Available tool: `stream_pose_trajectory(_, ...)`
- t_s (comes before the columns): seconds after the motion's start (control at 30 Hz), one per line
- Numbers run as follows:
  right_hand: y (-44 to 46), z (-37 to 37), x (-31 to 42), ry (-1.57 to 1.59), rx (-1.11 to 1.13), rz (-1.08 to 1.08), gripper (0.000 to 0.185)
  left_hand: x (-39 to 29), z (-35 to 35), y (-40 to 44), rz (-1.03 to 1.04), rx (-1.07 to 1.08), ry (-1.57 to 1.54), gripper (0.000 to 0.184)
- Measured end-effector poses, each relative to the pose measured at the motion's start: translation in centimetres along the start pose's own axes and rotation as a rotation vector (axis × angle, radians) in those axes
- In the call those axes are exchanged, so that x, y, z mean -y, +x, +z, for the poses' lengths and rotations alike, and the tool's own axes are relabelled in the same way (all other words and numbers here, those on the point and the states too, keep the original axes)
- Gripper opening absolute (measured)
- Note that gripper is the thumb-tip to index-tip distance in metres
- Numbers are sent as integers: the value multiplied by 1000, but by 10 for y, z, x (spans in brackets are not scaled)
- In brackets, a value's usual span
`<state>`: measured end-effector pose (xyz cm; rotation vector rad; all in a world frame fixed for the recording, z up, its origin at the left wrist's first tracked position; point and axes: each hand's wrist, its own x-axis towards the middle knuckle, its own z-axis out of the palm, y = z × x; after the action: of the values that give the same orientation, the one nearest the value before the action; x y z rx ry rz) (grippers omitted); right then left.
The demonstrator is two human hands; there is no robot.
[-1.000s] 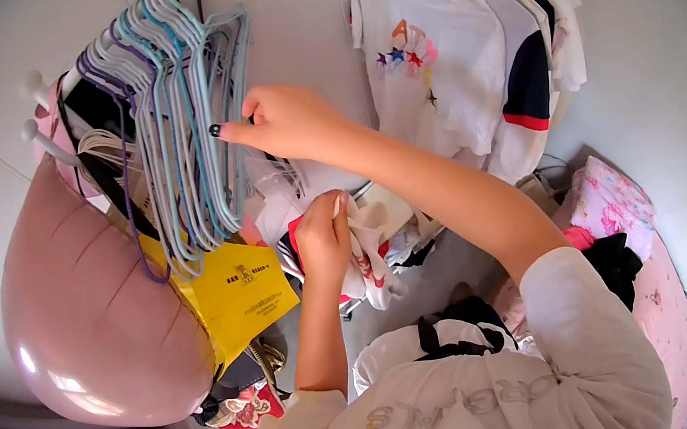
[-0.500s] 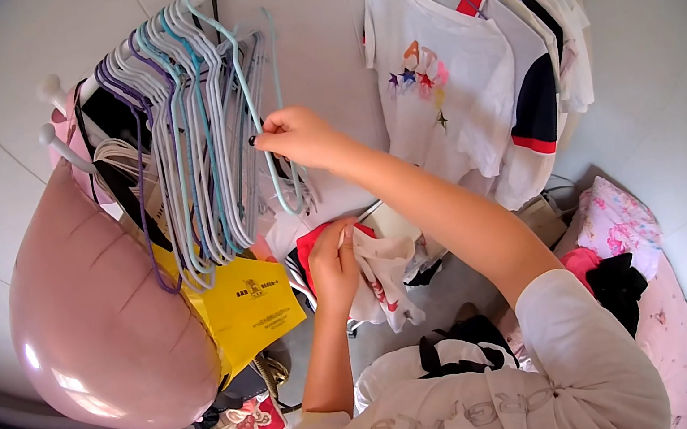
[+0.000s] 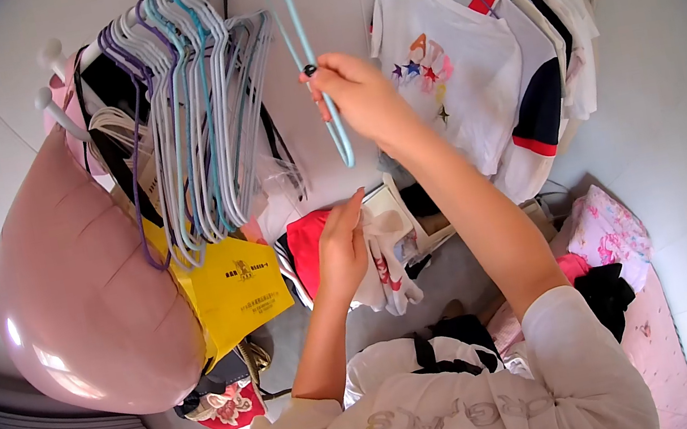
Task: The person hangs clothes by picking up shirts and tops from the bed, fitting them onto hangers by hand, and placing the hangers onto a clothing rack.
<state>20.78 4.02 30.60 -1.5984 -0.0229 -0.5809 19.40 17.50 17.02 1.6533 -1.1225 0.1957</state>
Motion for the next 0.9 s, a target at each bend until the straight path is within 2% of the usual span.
stream_pose_trajectory(0.07, -6, -7, 4, -50, 16, -6, 20, 2, 2, -1, -16, 37, -7, 43)
stream_pose_trajectory(0.17, -20, -19, 6, 55, 50, -25, 19, 0, 2, 1, -18, 42, -14, 45)
stream_pose_trajectory(0.3, -47, -38, 6, 31, 4, 11, 19, 2, 0, 3, -6, 48, 6, 46)
stream_pose_trajectory(0.4, -82, -58, 3, -38, -88, 71, 18, 4, -1, 5, 3, 28, 14, 47)
stream_pose_trajectory(0.53, -139, -103, -17, -186, -395, 125, 14, 8, -3, 9, -18, -45, 38, 43)
stream_pose_trajectory(0.6, -166, -119, -30, -464, -474, 71, 12, 11, 0, 15, 9, -110, 32, 38)
stream_pose_trajectory(0.63, -181, -127, -35, -607, -517, 49, 12, 11, -2, 19, -28, -68, 16, 38)
stream_pose_trajectory(0.77, -242, -153, -34, -771, -471, 152, 13, 20, 2, 38, -36, 37, -23, 45)
stream_pose_trajectory(0.9, -289, -163, -15, -839, -458, 192, 13, 34, 4, 57, -174, 231, -313, 48)
